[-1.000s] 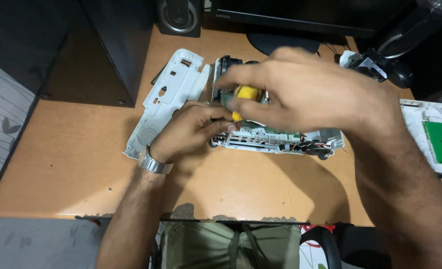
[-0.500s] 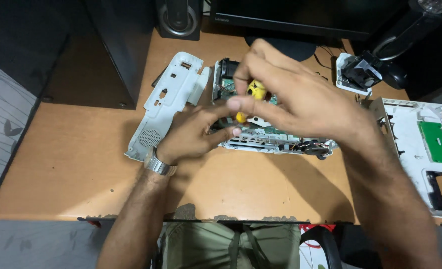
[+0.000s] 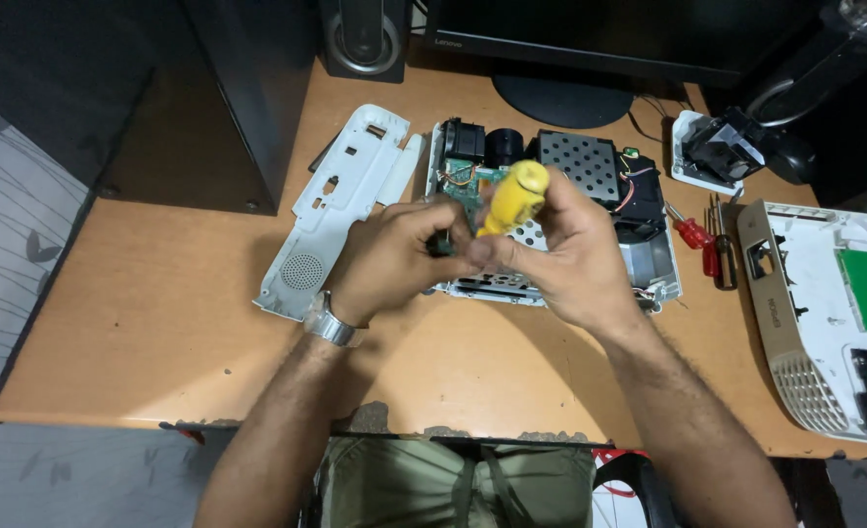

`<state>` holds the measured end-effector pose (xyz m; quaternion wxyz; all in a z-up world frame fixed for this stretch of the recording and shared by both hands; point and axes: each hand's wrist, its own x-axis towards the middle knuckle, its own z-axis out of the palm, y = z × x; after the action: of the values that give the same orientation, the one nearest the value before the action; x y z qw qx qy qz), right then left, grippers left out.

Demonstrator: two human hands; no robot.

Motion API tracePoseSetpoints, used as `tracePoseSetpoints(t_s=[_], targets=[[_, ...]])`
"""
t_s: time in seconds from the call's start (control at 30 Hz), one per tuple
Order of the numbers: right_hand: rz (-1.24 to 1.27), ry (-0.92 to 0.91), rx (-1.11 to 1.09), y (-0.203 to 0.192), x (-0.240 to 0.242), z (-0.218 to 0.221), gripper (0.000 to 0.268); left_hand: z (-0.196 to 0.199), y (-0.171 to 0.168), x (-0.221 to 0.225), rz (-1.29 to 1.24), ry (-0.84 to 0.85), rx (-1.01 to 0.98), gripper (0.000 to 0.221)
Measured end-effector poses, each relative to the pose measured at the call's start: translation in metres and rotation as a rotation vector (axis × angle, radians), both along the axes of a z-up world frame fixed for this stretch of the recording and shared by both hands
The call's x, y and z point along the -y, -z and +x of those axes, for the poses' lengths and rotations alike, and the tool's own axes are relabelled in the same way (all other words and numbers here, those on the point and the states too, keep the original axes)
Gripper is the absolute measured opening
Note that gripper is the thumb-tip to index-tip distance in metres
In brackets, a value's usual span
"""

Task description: Removing the main circuit board from an electronic device using a screwdriver.

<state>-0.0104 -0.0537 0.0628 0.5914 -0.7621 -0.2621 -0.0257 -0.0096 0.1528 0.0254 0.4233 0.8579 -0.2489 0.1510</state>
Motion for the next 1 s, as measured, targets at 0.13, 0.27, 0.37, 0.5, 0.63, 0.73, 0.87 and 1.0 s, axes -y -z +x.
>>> tracePoseSetpoints(t_s=[0.13,0.27,0.37,0.5,0.63,0.73,0.87,1.0], targets=[[0.013,-0.058,0.103,-0.001,-0.003,0.0,0.036,0.005,0.004,-0.005,0.186,0.02,-0.023,0.061],[0.024,-0.235,0.055,0.0,-0.005,-0.001,0.041,0.006,0.0,-0.009,0.213,0.1,-0.059,0.021],[-0.031,-0.159,0.122,0.015,-0.004,0.004,0.038,0.004,-0.013,-0.007,0.189,0.045,-0.205,0.01],[0.079,-0.015,0.088,0.031,-0.007,0.001,0.024,0.005,-0.016,-0.006,0.161,-0.011,-0.345,0.01],[0.135,-0.013,0.055,0.041,-0.008,0.004,0.018,0.006,-0.009,-0.005,0.149,0.016,-0.357,0.016],[0.128,-0.005,0.053,0.041,-0.008,0.002,0.016,0.006,-0.012,-0.007,0.167,0.04,-0.364,0.016],[0.155,-0.002,0.08,0.049,-0.004,0.003,0.033,0.005,-0.017,-0.009,0.169,0.055,-0.351,0.009],[0.166,-0.036,0.114,0.032,-0.01,-0.007,0.036,0.006,-0.008,-0.008,0.142,0.073,-0.343,0.013]])
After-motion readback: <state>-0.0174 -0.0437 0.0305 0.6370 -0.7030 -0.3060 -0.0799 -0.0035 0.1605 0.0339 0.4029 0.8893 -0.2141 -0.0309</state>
